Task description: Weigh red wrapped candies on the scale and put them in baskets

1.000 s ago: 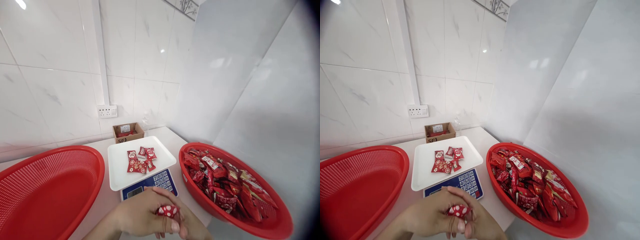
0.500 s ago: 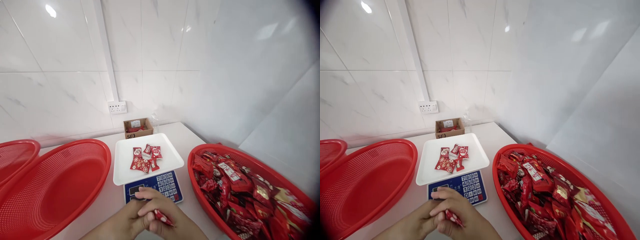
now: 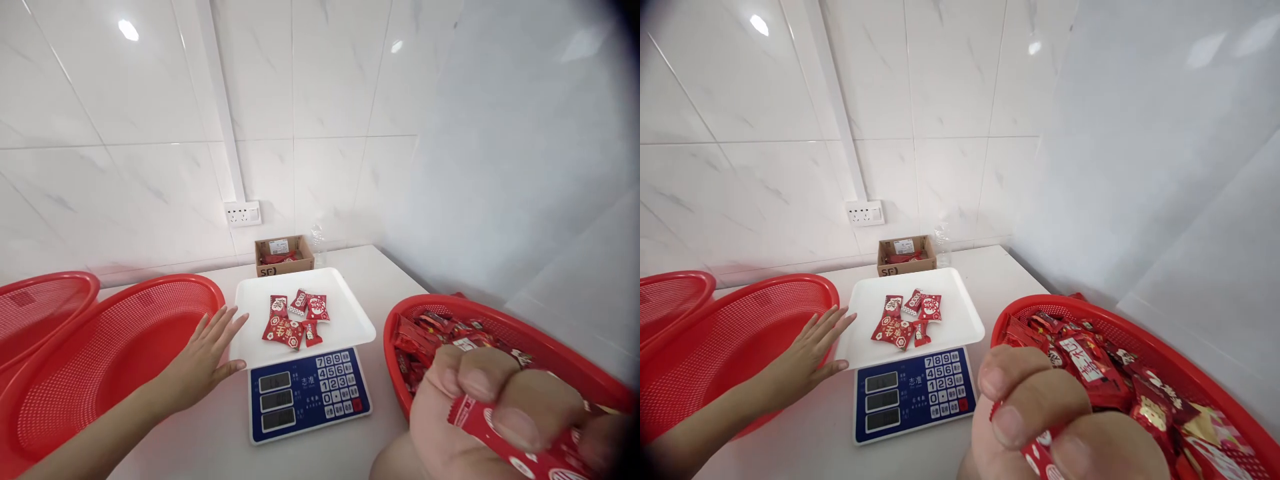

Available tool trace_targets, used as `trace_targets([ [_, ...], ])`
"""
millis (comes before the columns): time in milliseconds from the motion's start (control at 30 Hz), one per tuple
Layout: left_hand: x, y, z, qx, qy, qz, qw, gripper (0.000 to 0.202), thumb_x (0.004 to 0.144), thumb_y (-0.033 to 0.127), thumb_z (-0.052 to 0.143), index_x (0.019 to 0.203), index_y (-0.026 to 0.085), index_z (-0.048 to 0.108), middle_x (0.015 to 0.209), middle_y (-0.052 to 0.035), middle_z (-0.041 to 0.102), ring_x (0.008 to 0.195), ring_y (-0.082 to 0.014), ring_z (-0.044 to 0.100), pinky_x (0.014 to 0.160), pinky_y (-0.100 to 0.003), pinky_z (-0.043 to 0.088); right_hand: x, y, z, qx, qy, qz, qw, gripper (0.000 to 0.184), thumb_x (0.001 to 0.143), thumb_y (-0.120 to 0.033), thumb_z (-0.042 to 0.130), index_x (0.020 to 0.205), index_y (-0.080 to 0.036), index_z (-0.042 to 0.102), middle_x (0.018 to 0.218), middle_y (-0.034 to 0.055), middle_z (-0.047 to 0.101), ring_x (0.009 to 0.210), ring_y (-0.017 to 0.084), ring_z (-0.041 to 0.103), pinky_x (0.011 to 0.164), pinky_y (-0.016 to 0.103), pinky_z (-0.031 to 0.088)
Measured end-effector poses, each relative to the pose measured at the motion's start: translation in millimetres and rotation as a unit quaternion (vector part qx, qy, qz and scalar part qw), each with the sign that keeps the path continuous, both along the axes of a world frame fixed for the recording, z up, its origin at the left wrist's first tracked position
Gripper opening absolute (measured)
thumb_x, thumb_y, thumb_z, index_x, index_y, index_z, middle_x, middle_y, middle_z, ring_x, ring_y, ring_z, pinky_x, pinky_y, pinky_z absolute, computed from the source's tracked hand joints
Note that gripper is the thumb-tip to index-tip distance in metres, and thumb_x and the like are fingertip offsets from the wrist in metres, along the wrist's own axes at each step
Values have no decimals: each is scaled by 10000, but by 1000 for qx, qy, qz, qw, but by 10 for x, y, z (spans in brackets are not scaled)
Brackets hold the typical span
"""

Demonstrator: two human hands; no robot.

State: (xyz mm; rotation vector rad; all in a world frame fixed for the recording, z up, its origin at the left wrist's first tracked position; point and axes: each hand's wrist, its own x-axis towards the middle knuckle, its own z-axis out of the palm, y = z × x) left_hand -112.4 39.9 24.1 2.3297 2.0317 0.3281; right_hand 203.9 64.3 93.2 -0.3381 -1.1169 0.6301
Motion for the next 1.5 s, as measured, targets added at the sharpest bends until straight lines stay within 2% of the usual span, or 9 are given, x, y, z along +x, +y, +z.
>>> trace_targets([
  [100,-75,16,-67,-23,-13,-3,1000,697,945,528,447,1544,349,140,1619,-108,205,1462,-350,225,1107,-589,327,-81,52,-7,31,139,17,990,216,979,-299,484,820,-281,628,587,-40,371,518,167,380,625,346,427],
  [200,-41,74,13,-70,-43,14,997,712,959,539,394,1553,319,68,1633,-137,112,1436,-352,302,1036,-518,449,-146,132,79,51,133,39,989,143,934,-285,588,830,-244,678,595,-39,482,500,154,402,579,336,444],
  [400,333,410,254,-114,-5,-9,993,794,900,665,390,1542,226,228,1631,-142,88,1484,-354,-5,1165,-623,90,-123,212,181,58,44,76,994,178,933,-378,607,891,-240,712,634,-27,620,524,167,504,585,362,481],
  [567,669,759,309,-137,-15,-49,989,1042,798,780,431,1558,147,104,1623,-186,69,1494,-333,7,1191,-555,100,-135,229,146,72,40,85,993,180,938,-375,598,914,-230,700,640,-23,609,537,165,525,593,353,485],
  [733,746,964,288,-165,-32,-52,985,1133,745,791,499,1557,120,80,1617,-210,132,1489,-372,88,1173,-547,177,-153,210,111,62,3,93,994,187,964,-402,552,978,-271,685,641,-24,621,549,175,537,614,355,491],
  [967,729,934,240,-128,-46,-32,990,894,795,630,587,1501,156,310,1493,-194,435,1379,-377,376,1103,-504,319,-154,240,96,62,10,104,993,173,955,-378,568,962,-246,679,680,-7,648,617,181,588,641,371,520],
  [1167,713,919,222,-81,-89,9,993,489,807,471,633,1210,199,593,1210,-130,588,1069,-315,615,901,-424,497,-267,362,76,28,28,83,996,146,948,-346,586,922,-233,676,709,-7,665,680,188,626,685,377,519],
  [1333,584,856,409,-37,-144,50,988,295,797,433,629,1007,225,635,1046,-51,605,928,-238,648,798,-341,542,-397,602,-36,-66,5,31,997,188,936,-344,587,836,-211,675,738,-8,681,754,174,639,723,328,490],
  [1500,176,617,670,-11,-153,121,981,300,790,495,592,926,229,622,1012,-46,623,818,-221,659,645,-301,554,-429,729,-93,-92,-8,20,996,201,918,-363,600,810,-211,677,744,-11,697,695,147,617,672,290,479],
])
